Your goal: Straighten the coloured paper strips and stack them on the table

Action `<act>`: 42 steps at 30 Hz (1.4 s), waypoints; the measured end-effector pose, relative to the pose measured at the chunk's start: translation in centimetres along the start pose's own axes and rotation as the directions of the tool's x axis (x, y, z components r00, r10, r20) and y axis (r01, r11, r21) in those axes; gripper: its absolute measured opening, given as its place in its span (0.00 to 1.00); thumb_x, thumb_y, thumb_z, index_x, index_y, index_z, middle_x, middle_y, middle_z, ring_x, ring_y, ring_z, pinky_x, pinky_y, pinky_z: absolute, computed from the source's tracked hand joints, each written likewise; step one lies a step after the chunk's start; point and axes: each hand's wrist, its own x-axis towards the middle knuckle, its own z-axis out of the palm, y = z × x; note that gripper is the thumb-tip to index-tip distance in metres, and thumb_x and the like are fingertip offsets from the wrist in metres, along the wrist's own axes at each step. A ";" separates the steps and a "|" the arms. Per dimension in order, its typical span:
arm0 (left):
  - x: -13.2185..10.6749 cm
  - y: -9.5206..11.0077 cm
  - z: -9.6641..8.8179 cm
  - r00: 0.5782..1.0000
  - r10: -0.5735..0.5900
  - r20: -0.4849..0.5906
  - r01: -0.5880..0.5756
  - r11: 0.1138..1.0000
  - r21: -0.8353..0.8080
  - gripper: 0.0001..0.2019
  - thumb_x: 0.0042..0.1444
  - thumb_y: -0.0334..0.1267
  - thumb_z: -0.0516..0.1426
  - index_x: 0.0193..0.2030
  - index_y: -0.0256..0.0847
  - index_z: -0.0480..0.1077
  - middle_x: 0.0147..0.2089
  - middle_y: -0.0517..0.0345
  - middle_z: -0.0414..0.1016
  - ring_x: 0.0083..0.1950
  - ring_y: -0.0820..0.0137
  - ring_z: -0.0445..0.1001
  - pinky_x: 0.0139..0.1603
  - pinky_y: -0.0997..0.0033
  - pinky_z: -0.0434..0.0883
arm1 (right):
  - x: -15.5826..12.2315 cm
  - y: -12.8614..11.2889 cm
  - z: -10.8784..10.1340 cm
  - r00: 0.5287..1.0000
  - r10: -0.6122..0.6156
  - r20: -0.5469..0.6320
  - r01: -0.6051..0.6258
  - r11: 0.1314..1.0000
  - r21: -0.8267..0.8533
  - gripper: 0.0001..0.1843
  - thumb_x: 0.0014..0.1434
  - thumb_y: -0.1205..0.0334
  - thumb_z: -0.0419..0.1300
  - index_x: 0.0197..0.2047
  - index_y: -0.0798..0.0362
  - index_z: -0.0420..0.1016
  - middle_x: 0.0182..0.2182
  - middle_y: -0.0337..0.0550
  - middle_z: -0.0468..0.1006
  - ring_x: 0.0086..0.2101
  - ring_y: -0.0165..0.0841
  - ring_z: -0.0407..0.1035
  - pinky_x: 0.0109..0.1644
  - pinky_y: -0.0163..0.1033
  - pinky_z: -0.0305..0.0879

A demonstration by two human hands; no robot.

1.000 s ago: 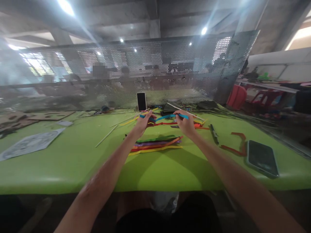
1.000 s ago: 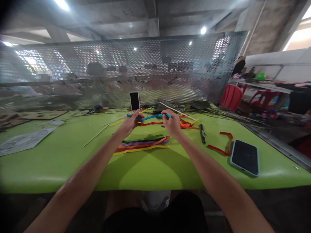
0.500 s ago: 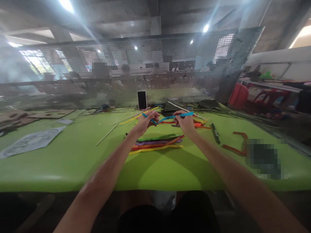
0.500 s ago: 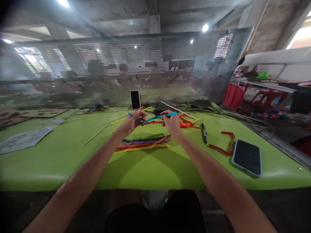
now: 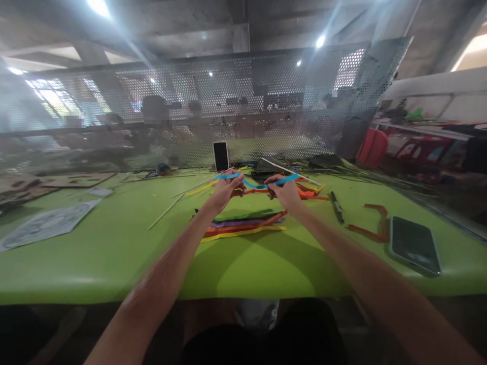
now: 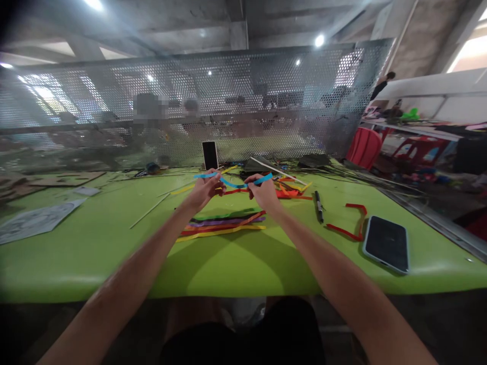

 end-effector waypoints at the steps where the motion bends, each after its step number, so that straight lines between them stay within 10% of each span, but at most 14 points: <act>1: 0.0 0.1 0.0 1.000 0.000 0.003 0.000 1.000 0.015 0.24 0.50 0.53 0.69 0.38 0.42 0.62 0.26 0.68 0.67 0.27 0.74 0.75 0.26 0.77 0.70 | -0.1 0.0 0.0 1.000 -0.012 0.008 0.012 1.000 -0.010 0.05 0.49 0.69 0.58 0.30 0.53 0.74 0.18 0.33 0.69 0.17 0.25 0.64 0.20 0.31 0.62; 8: -0.2 0.3 0.4 1.000 0.003 0.031 -0.008 0.988 0.155 0.24 0.52 0.56 0.66 0.39 0.42 0.61 0.25 0.66 0.69 0.25 0.73 0.74 0.25 0.76 0.70 | -0.2 -0.1 -0.2 0.993 -0.111 0.045 0.118 0.977 -0.180 0.06 0.51 0.69 0.57 0.32 0.52 0.74 0.17 0.32 0.68 0.18 0.27 0.64 0.22 0.31 0.59; 30: -0.2 0.0 0.7 0.993 0.099 0.068 -0.103 0.993 0.061 0.29 0.56 0.59 0.61 0.61 0.51 0.64 0.46 0.56 0.73 0.42 0.69 0.77 0.38 0.72 0.75 | -1.1 -1.0 -0.3 0.927 0.099 0.361 -0.041 0.986 -0.164 0.10 0.45 0.73 0.55 0.27 0.54 0.77 0.13 0.32 0.68 0.15 0.25 0.62 0.19 0.28 0.58; 42: 0.9 -0.8 -0.2 0.999 0.002 -0.045 0.012 0.949 0.316 0.22 0.58 0.57 0.62 0.28 0.39 0.66 0.22 0.61 0.68 0.22 0.75 0.70 0.25 0.76 0.68 | 0.9 -0.7 -1.5 0.994 0.067 0.085 -0.062 0.997 -0.053 0.07 0.49 0.72 0.56 0.26 0.55 0.74 0.15 0.34 0.69 0.16 0.24 0.62 0.20 0.28 0.62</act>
